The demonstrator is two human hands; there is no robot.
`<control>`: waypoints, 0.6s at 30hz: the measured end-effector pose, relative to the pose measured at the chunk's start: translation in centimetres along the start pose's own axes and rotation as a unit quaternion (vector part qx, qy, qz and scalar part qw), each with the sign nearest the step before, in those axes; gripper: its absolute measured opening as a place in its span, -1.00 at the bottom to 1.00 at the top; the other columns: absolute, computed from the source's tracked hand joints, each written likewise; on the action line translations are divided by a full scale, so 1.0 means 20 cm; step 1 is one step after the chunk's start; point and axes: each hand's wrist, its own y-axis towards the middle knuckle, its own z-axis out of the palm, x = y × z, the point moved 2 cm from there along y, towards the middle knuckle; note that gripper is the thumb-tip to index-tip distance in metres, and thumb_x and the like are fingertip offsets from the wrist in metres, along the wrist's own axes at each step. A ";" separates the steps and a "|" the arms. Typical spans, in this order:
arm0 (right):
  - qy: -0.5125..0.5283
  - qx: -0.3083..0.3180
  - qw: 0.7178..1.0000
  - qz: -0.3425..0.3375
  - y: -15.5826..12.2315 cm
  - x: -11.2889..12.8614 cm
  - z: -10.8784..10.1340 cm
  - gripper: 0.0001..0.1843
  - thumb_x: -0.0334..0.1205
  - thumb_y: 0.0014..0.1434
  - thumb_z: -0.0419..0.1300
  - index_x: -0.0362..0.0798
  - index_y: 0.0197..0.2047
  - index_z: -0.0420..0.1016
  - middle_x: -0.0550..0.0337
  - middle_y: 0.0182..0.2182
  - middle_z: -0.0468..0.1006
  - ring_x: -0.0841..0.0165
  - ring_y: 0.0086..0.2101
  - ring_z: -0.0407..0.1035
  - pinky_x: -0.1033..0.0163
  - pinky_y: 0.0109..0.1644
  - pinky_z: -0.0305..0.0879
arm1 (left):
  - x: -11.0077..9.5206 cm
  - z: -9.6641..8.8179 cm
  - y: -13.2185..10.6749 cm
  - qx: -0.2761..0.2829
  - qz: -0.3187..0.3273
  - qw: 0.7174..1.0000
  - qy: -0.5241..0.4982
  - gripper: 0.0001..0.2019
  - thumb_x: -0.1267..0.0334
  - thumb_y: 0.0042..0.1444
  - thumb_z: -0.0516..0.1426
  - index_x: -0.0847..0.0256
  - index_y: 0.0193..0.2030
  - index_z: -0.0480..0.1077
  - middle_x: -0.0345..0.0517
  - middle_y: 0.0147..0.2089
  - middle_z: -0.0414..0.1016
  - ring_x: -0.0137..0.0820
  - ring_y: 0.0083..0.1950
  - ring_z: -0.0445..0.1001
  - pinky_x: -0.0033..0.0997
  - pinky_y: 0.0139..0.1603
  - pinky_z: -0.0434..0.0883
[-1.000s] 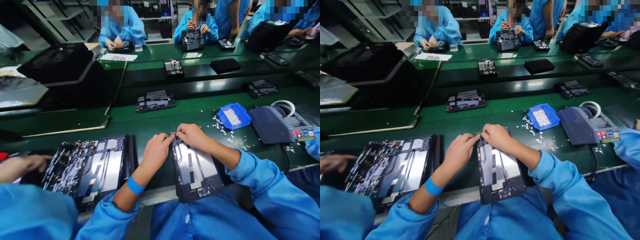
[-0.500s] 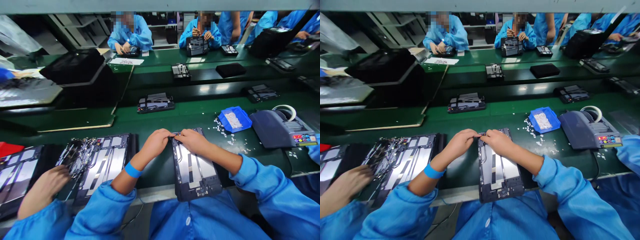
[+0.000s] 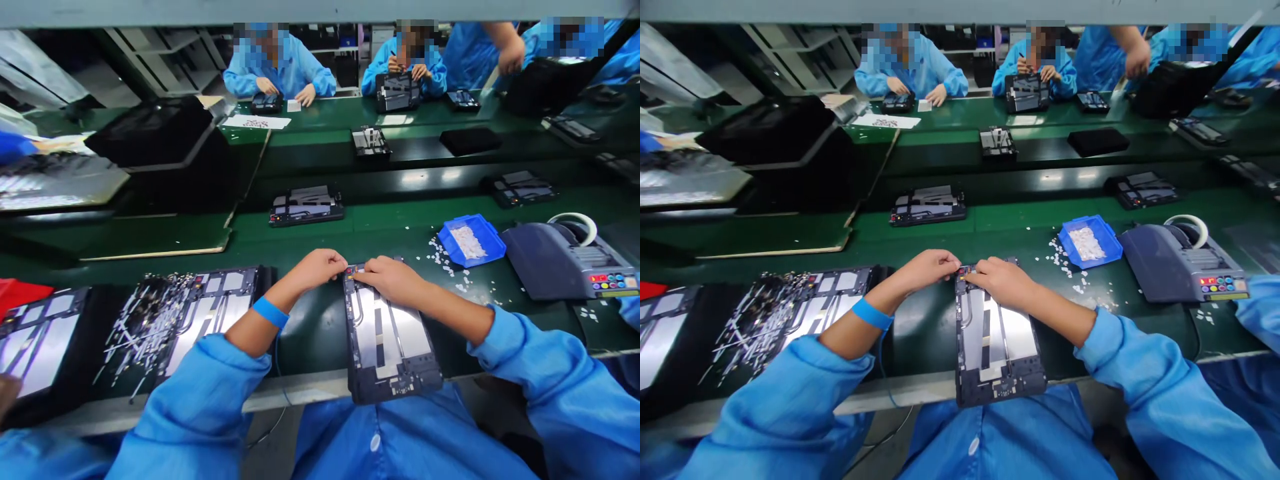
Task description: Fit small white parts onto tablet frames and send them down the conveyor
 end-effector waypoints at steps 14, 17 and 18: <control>0.007 -0.055 0.998 0.007 0.00 0.04 0.00 -0.71 -0.33 0.47 0.05 -0.04 0.10 0.57 0.04 -0.20 0.53 0.21 -0.19 0.30 0.17 -0.15 0.25 | -0.09 0.01 0.09 0.077 -0.027 0.995 0.058 -0.84 0.19 -0.09 0.25 0.15 -0.45 0.35 -0.28 -0.57 0.38 -0.41 -0.49 0.36 -0.46 -0.49 0.22; 0.071 -0.152 0.985 0.038 -0.06 0.04 -0.06 -0.66 -0.33 0.47 0.01 -0.04 0.14 0.55 0.03 -0.14 0.60 0.25 -0.13 0.40 0.15 -0.01 0.34 | -0.12 0.01 0.06 0.046 0.004 0.997 0.066 -0.75 0.06 -0.12 0.25 0.14 -0.50 0.33 -0.27 -0.58 0.35 -0.40 -0.49 0.31 -0.45 -0.48 0.19; 0.097 -0.197 0.973 0.068 -0.12 0.02 -0.09 -0.66 -0.32 0.46 0.01 -0.03 0.13 0.55 0.04 -0.12 0.61 0.26 -0.11 0.43 0.14 0.03 0.36 | -0.11 0.01 0.05 0.036 0.001 0.997 0.061 -0.70 -0.02 -0.13 0.26 0.14 -0.51 0.33 -0.27 -0.59 0.35 -0.39 -0.49 0.31 -0.44 -0.48 0.19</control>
